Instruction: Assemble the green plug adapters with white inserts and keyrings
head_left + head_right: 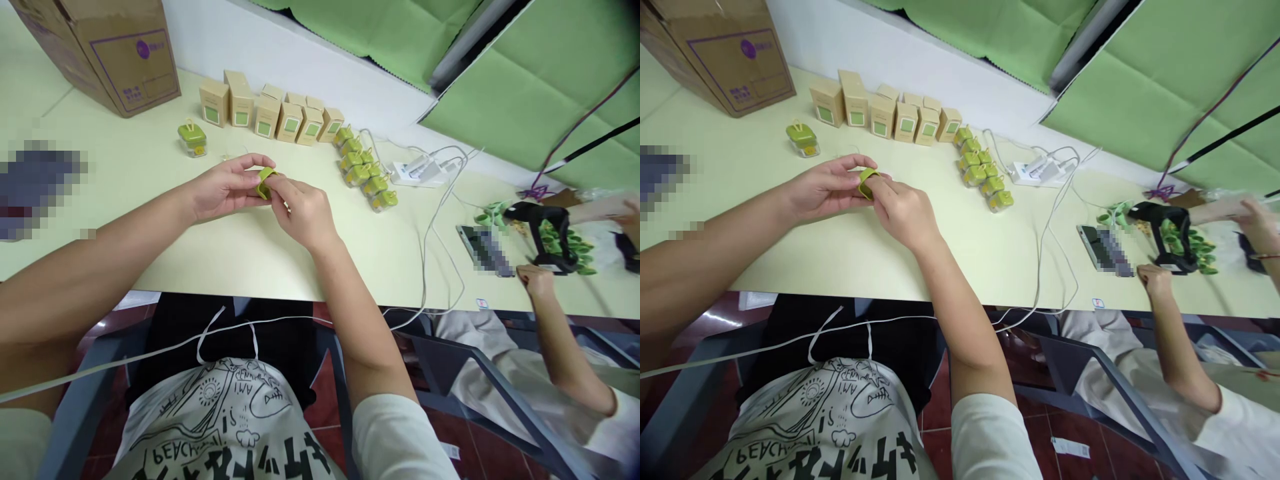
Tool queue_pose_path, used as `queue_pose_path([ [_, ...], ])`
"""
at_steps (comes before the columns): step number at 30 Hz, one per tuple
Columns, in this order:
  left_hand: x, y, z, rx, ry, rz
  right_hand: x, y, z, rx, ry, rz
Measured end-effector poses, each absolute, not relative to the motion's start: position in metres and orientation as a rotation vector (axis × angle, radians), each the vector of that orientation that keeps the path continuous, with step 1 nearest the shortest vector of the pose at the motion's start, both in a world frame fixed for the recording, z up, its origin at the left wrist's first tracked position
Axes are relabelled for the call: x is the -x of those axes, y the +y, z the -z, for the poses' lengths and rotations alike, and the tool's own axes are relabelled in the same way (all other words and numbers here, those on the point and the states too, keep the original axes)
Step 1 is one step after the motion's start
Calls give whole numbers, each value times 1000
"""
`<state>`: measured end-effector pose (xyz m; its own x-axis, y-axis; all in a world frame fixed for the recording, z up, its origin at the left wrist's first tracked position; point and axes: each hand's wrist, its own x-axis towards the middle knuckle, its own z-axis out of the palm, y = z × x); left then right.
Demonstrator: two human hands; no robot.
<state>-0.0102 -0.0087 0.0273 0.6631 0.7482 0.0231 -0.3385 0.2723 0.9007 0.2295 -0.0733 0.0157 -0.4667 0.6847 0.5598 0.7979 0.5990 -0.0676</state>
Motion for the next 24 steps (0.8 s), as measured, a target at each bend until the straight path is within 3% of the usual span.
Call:
queue_pose_path([
  [18,10,-8,-23,-1088,479,-763,-234,-66,-9,1031,-2195,315],
  [24,9,-7,-23,-1115,492,-792,-232,-70,-16,1162,-2249,320],
])
